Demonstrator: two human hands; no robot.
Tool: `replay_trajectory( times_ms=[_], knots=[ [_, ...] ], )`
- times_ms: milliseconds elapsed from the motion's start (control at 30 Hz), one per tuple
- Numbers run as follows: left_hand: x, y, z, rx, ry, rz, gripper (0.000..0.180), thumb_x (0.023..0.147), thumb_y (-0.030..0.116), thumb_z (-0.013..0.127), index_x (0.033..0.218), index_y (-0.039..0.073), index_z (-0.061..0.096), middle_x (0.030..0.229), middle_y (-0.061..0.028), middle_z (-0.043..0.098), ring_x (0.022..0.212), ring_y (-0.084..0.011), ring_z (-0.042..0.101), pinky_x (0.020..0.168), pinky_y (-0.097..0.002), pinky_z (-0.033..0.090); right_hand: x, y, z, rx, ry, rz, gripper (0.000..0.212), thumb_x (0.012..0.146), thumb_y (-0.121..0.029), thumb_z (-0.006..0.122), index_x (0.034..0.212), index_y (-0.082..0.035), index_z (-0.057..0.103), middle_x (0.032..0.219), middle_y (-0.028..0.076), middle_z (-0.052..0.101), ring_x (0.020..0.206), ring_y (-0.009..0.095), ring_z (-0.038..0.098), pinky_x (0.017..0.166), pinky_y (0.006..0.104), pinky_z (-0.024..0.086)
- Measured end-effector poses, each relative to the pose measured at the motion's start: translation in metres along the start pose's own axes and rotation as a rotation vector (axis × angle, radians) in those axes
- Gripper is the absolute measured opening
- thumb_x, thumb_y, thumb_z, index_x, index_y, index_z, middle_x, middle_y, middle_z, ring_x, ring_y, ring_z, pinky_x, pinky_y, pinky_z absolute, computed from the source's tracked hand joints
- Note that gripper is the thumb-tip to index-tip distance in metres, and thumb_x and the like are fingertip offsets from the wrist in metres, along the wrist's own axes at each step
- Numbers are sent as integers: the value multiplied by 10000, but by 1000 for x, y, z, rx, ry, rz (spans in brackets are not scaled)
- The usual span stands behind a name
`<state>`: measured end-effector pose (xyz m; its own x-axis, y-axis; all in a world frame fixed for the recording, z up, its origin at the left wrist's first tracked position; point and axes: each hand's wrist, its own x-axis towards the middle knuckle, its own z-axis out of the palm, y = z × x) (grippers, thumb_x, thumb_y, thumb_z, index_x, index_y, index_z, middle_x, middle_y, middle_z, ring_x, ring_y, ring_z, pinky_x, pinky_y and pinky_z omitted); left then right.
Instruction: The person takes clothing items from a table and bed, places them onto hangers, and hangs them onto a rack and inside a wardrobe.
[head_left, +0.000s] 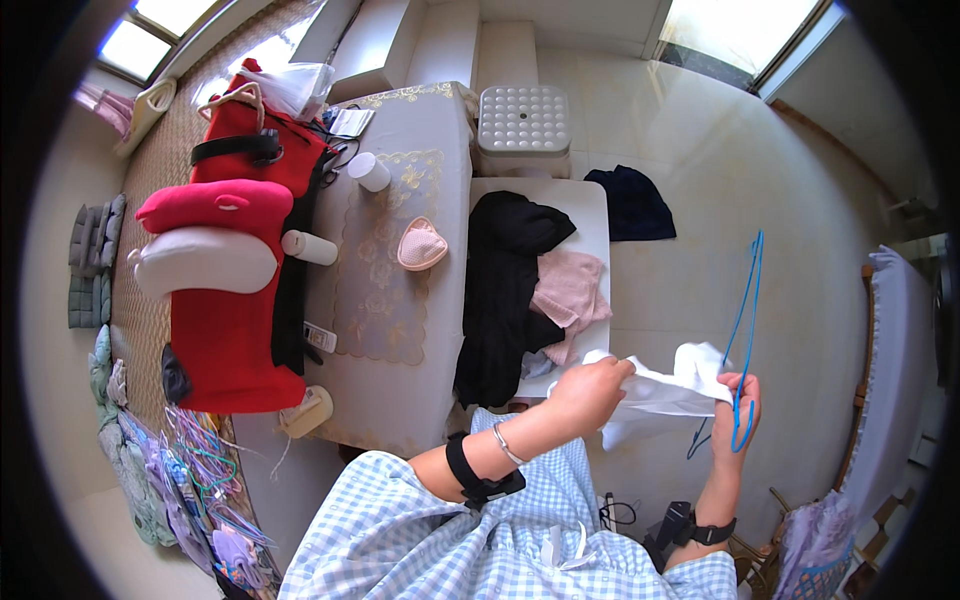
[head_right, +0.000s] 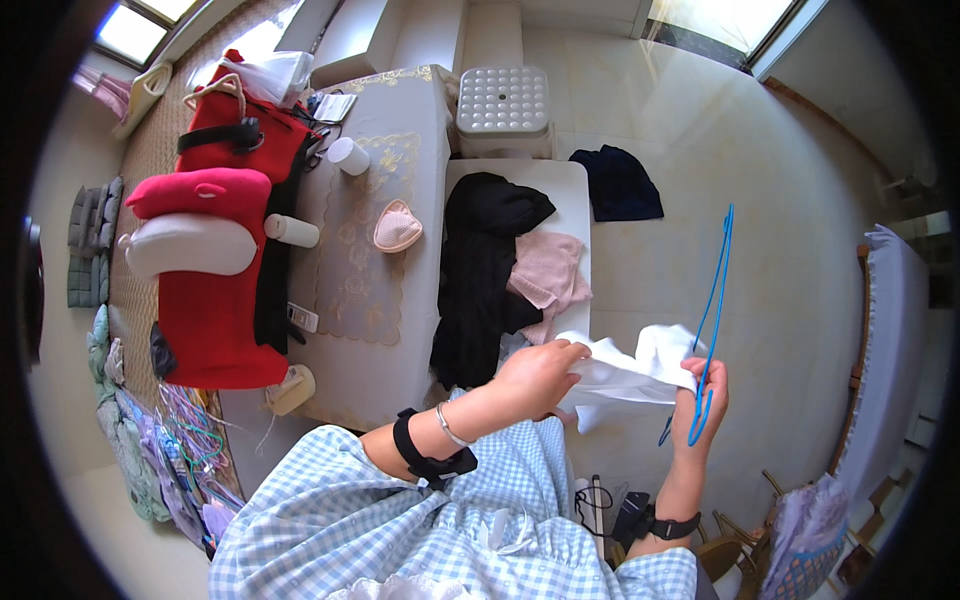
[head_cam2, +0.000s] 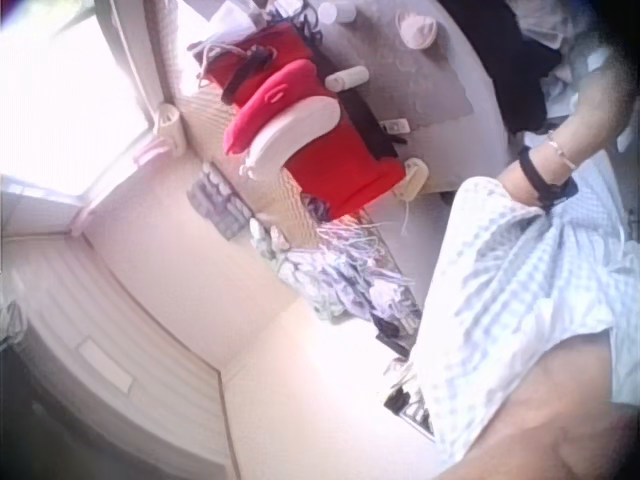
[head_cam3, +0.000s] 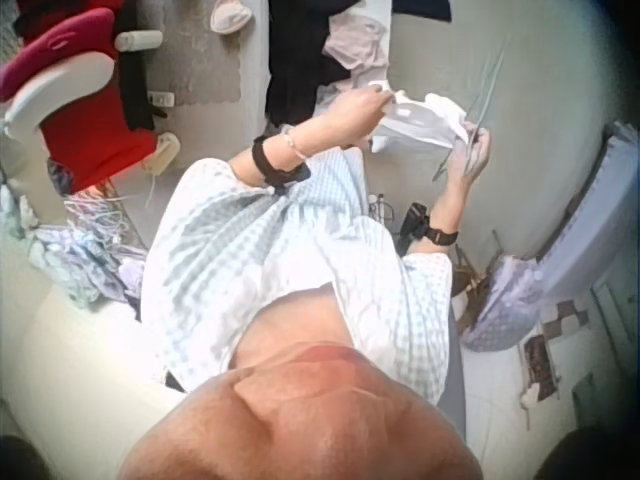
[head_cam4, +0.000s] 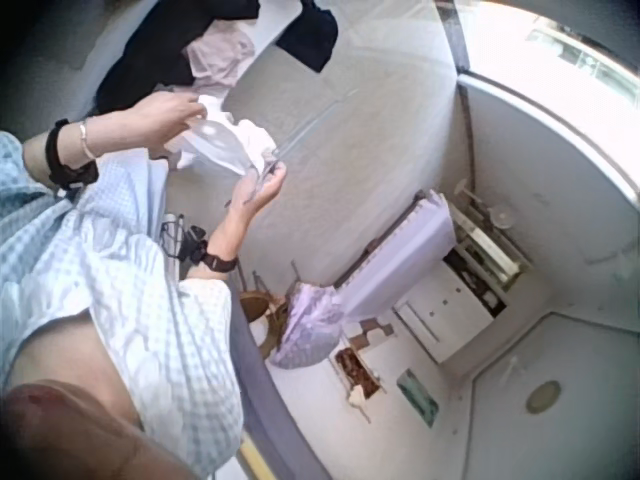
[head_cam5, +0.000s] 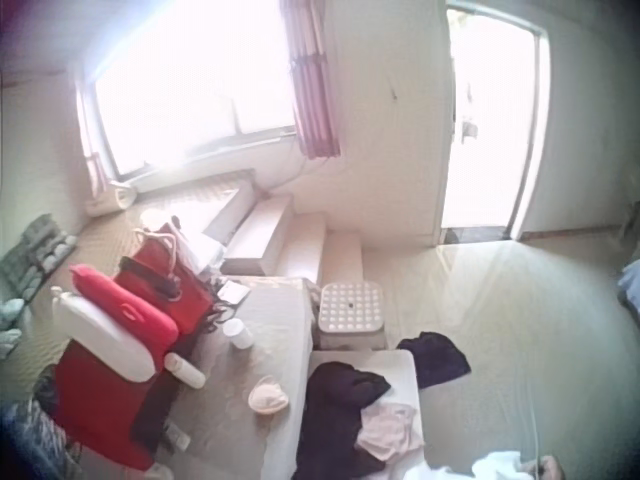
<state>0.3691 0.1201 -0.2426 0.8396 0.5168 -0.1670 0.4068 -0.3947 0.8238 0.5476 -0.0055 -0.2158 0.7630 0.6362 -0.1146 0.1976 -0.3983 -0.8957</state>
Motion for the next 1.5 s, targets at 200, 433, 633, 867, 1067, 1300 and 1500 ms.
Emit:
replay_trajectory(
  times_ms=[200,433,633,867,1067,1300,1500],
  knots=[
    [-11,47,29,54,-272,-93,400,669,292,698,974,63,576,865,-134,601,857,-318,567,752,-391,449,-26,-40,-40,273,-302,85,44,760,-8,527,775,-20,487,786,23,541,707,61,465,640,184,376],
    [-22,76,107,-479,119,156,191,731,92,608,916,60,572,913,-138,573,854,-314,557,746,-370,448,-48,-45,-77,138,-327,-21,75,748,-45,580,783,-19,519,693,-10,530,639,40,455,586,184,376],
    [-17,99,94,-381,158,132,143,779,98,558,906,35,567,715,-152,580,620,-261,554,593,-338,436,-41,-21,-118,115,-281,-9,100,758,-64,582,808,-39,499,740,-17,504,679,44,445,629,178,367],
    [6,134,62,-254,210,7,355,884,307,486,749,-9,574,511,-79,478,470,-114,412,460,-312,368,-36,-1,-151,174,-173,-175,183,781,-184,629,785,-40,514,652,-18,492,611,52,433,565,193,372],
    [34,132,55,225,328,49,357,850,312,504,701,-8,560,539,-158,500,487,-278,479,491,-374,389,-61,-11,-188,287,-223,15,203,867,-228,513,793,-41,540,531,-42,429,467,30,354,429,175,272],
    [42,146,38,582,356,180,212,806,203,536,699,20,551,671,-169,546,671,-364,532,599,-422,430,-73,4,-198,144,-414,77,252,864,-240,495,729,-41,572,498,-44,412,453,35,374,432,196,303],
    [22,186,78,577,220,493,245,703,-27,486,894,71,606,916,-84,540,723,-278,578,626,-360,466,-51,16,-150,422,-273,13,233,879,-221,488,766,-28,556,478,-68,348,415,15,281,383,189,215]
  ],
)
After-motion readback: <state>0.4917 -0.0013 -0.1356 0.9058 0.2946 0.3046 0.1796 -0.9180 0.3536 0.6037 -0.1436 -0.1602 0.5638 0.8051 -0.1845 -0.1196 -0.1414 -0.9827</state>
